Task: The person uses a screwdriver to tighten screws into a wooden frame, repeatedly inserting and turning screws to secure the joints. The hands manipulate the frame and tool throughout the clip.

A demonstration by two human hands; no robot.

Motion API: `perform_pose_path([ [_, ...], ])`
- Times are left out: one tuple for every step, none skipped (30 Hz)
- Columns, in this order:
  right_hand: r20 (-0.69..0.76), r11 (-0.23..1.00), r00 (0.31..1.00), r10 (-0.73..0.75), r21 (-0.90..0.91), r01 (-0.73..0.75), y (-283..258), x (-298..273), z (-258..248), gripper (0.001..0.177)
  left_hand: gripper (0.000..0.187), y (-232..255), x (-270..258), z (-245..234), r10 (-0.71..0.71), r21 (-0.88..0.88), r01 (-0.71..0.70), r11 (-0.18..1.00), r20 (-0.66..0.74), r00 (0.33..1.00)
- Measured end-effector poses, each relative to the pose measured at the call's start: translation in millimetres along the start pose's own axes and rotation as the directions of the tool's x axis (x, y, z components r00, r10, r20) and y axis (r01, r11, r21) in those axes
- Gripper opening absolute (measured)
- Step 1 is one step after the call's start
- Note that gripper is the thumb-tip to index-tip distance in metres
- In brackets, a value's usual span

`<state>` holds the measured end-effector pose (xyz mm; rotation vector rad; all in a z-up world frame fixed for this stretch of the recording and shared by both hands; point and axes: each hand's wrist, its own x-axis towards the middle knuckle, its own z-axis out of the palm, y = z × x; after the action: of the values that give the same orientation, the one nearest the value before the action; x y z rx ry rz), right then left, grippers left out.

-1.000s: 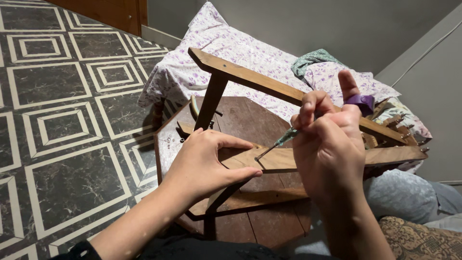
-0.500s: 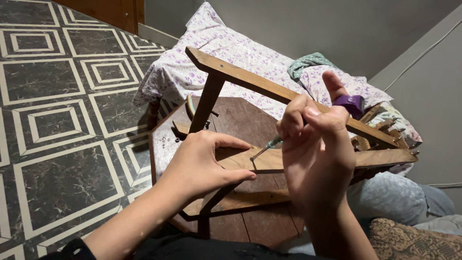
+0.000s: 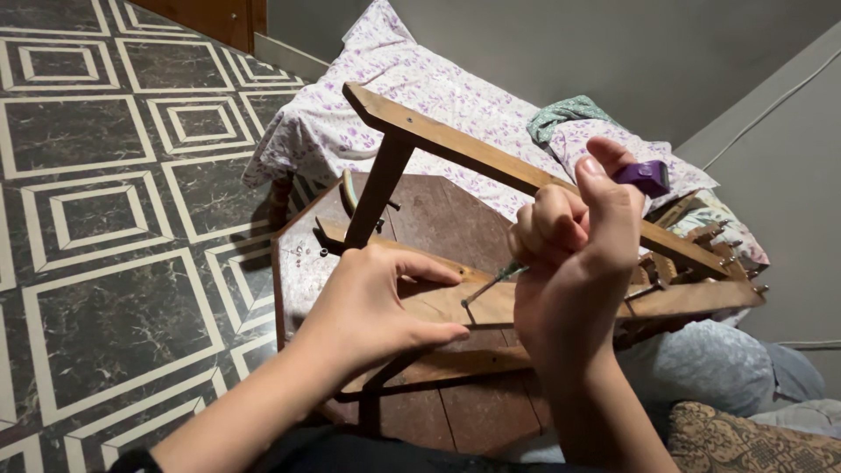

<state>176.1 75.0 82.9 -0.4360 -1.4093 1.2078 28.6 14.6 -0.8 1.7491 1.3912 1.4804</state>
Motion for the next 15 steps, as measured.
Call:
perform_pose_path([
  [-0.017,1.0,1.0,-0.022,-0.011,0.022,1,0,1,0.028,0.049,0,-1,0,-0.042,0.005,0.042,0.999,-0.002,0.999],
  [-0.033,0.999,0.999,-0.042,-0.022,0.041,2,-2,3,0.023,0.049,0,-1,0,-0.085,0.012,0.085,0.996,-0.004,0.996],
  [-0.048,0.998,0.997,-0.061,-0.033,0.06,3,-4,4,0.018,0.05,1,-2,-1,-0.129,0.018,0.129,0.992,-0.006,0.992],
  [-0.035,0.996,0.996,-0.087,-0.033,0.086,3,-6,6,0.018,0.051,1,-1,-1,-0.228,0.047,0.226,0.973,0.037,0.973],
  [-0.023,0.993,0.993,-0.112,-0.032,0.112,4,-8,8,0.018,0.052,1,3,-2,-0.325,0.079,0.319,0.944,0.077,0.943],
  [-0.014,0.99,0.99,-0.139,-0.035,0.138,4,-10,9,0.018,0.053,1,5,-3,-0.418,0.115,0.406,0.907,0.118,0.901],
  [0.002,0.989,0.99,-0.14,-0.039,0.14,5,-10,11,0.02,0.052,2,5,-2,-0.349,0.087,0.342,0.936,0.083,0.933],
  [0.012,0.988,0.989,-0.144,-0.045,0.145,7,-11,13,0.022,0.052,2,4,-2,-0.277,0.064,0.273,0.96,0.051,0.96],
  [0.022,0.988,0.989,-0.148,-0.05,0.149,8,-11,14,0.024,0.051,2,4,-1,-0.203,0.043,0.202,0.978,0.016,0.979],
  [0.031,0.987,0.989,-0.147,-0.06,0.148,7,-10,14,0.026,0.051,1,4,-1,-0.181,0.033,0.18,0.983,0.015,0.983],
  [0.04,0.987,0.989,-0.145,-0.069,0.148,6,-10,15,0.028,0.051,1,4,-1,-0.159,0.023,0.159,0.987,0.013,0.987],
  [0.058,0.987,0.988,-0.14,-0.077,0.145,5,-8,15,0.03,0.051,0,3,-1,-0.141,0.012,0.141,0.99,0.003,0.99],
  [0.009,0.99,0.994,-0.105,-0.096,0.106,3,-6,15,0.029,0.051,0,3,0,-0.14,0.019,0.14,0.99,0.0,0.99],
  [-0.04,0.991,0.996,-0.074,-0.114,0.069,1,-5,14,0.028,0.051,0,2,1,-0.135,0.028,0.135,0.99,-0.002,0.991],
  [-0.089,0.991,0.995,-0.044,-0.13,0.032,0,-3,14,0.027,0.051,0,2,2,-0.13,0.036,0.13,0.991,-0.005,0.992],
])
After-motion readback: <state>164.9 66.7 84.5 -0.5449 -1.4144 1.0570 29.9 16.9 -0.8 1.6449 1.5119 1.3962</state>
